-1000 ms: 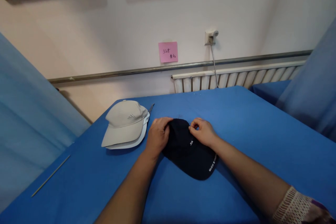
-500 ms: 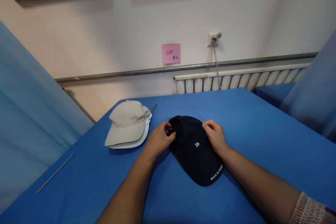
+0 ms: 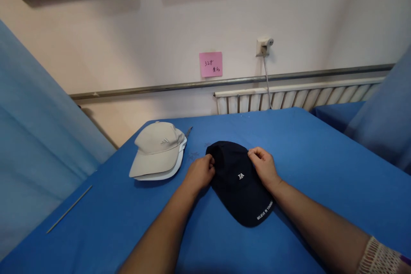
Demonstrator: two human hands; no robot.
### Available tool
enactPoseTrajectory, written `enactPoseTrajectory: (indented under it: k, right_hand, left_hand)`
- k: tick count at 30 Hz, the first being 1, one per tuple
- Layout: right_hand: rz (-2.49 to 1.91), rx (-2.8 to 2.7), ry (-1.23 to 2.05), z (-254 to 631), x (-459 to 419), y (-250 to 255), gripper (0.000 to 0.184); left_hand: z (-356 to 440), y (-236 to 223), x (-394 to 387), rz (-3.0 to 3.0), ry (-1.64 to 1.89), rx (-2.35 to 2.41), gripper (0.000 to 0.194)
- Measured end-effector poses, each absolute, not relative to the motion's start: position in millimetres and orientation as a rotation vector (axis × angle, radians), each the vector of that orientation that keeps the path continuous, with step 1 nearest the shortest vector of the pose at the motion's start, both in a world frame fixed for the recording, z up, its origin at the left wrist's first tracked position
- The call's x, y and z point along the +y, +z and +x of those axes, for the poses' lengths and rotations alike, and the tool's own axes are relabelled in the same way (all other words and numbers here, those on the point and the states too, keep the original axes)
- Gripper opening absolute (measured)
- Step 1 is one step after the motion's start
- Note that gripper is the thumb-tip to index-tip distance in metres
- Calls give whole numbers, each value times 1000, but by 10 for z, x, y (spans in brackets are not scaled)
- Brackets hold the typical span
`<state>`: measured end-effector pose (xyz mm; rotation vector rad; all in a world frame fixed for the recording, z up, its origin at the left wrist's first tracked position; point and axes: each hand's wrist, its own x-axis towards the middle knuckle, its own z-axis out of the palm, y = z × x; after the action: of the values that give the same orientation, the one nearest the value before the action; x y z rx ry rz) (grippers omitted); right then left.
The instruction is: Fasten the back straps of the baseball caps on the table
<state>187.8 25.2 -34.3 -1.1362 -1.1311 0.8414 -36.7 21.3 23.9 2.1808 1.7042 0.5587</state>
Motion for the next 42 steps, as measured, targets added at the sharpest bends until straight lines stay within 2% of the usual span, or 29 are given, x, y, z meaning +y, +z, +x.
enactPoseTrajectory:
  k: [4,7,10,15,20,25,30,34,39,42]
  right_hand:
    - [-1118,-1085,808,1894,268,-336,21]
    - [-1117,-1090,811,1899,265,-328,21]
    - [-1133,-1117,822,1891,252,-317,22]
    - [-1152,-1135,829,1873,243,-296,23]
    - [-1151,-1130,822,1860,231,-271,24]
    - [-1127,-1101,757,1830,114,-173,22]
    - [-1118,-1227,662,1816,87,-176,25]
    - [-1163,-1190,761,1876,288,-348,17]
    - [-1084,-1345,873,2009,564,-521,42]
    - [-1094,-1383,876,2035,669,-582,32]
  left_hand:
    - [-559,373,266,1854,851,1482,8]
    - [-644,431,295,1696,929,1349,8]
    - [-610,418,299,1759,969,1423,12]
    - [-461,336,274,1884,1047,1511,34]
    - [-378,250,274,1964,997,1616,21]
    - [-403,257,300,1802,1224,1526,26]
    - [-502,266,369,1856,1124,1612,24]
    - [-537,248,397,1929,1055,1653,25]
    - [-516,264,375,1994,1025,1704,25]
    - [-510,255,379,1988,1020,1687,27]
